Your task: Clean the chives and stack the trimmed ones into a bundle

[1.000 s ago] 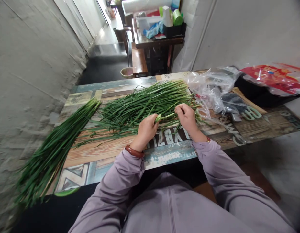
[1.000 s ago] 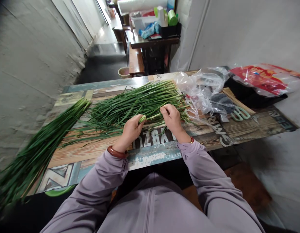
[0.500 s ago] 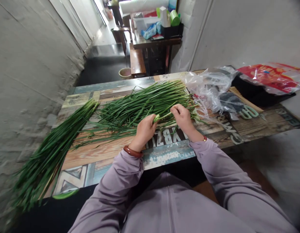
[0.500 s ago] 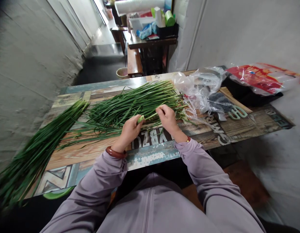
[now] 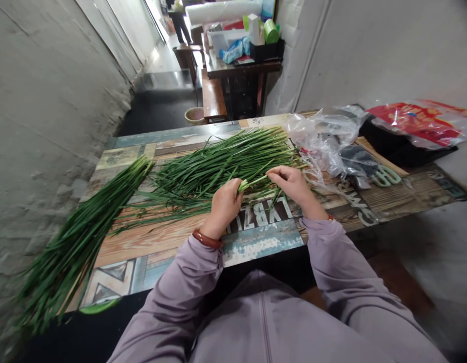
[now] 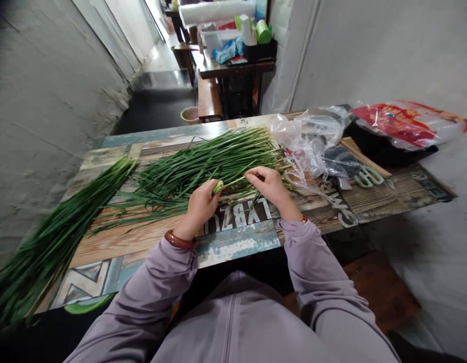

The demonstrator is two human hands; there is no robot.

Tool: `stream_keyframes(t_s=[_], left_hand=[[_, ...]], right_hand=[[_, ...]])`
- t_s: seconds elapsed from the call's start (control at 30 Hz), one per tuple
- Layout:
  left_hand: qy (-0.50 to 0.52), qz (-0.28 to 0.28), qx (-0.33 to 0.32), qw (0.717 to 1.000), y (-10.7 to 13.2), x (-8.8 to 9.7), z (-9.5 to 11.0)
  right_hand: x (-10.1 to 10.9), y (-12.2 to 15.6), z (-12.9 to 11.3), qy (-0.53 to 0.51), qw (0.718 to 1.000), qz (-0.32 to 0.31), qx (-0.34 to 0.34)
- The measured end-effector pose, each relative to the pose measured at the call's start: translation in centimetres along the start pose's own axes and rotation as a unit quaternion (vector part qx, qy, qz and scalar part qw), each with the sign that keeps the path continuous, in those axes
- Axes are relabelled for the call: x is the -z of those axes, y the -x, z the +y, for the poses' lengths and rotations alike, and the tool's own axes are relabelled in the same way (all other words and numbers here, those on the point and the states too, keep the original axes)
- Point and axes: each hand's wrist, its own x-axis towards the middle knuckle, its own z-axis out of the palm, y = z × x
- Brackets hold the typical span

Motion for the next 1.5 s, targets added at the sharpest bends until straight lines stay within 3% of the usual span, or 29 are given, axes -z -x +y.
stream_keyframes(t_s=[0.17, 0.4, 0.5, 0.63, 0.8, 0.87, 1.1, 1.3, 1.5], left_hand=[[-0.033, -0.018, -0.019, 0.999, 0.0, 0.2, 0.3], [-0.056, -0.097, -0.062, 0.992, 0.1, 0.4, 0.9], [-0.060, -0.106, -0.058, 0.991, 0.2, 0.3, 0.9], [-0.048, -0.072, -0.027, 0.996, 0.1, 0.2, 0.5], [0.003, -0.028, -0.027, 0.999, 0.0, -0.2, -0.2], [0.036, -0.015, -0.039, 0.999, 0.0, -0.4, -0.4], [0.075, 0.004, -0.033, 0.997, 0.0, 0.1, -0.3], [0.107, 0.074, -0.004, 0.992, -0.1, 0.6, 0.0], [0.106, 0.152, -0.012, 0.983, -0.2, 0.8, -0.1]], right_hand=[[-0.8, 0.2, -0.4, 0.023, 0.998, -0.009, 0.049], [-2.8, 0.7, -0.2, 0.038, 0.986, -0.085, 0.136], [-2.6, 0.6, -0.2, 0.041, 0.982, -0.110, 0.150], [-1.3, 0.3, -0.2, 0.076, 0.981, -0.094, 0.151], [-0.3, -0.5, 0.7, 0.176, 0.966, 0.034, 0.185], [-0.2, -1.3, 1.0, 0.201, 0.962, 0.056, 0.178], [0.1, -4.2, 1.2, 0.304, 0.935, -0.026, 0.182], [-0.1, -3.6, 1.2, 0.139, 0.980, -0.065, 0.125], [-0.6, -2.5, -0.3, 0.094, 0.985, -0.082, 0.121]])
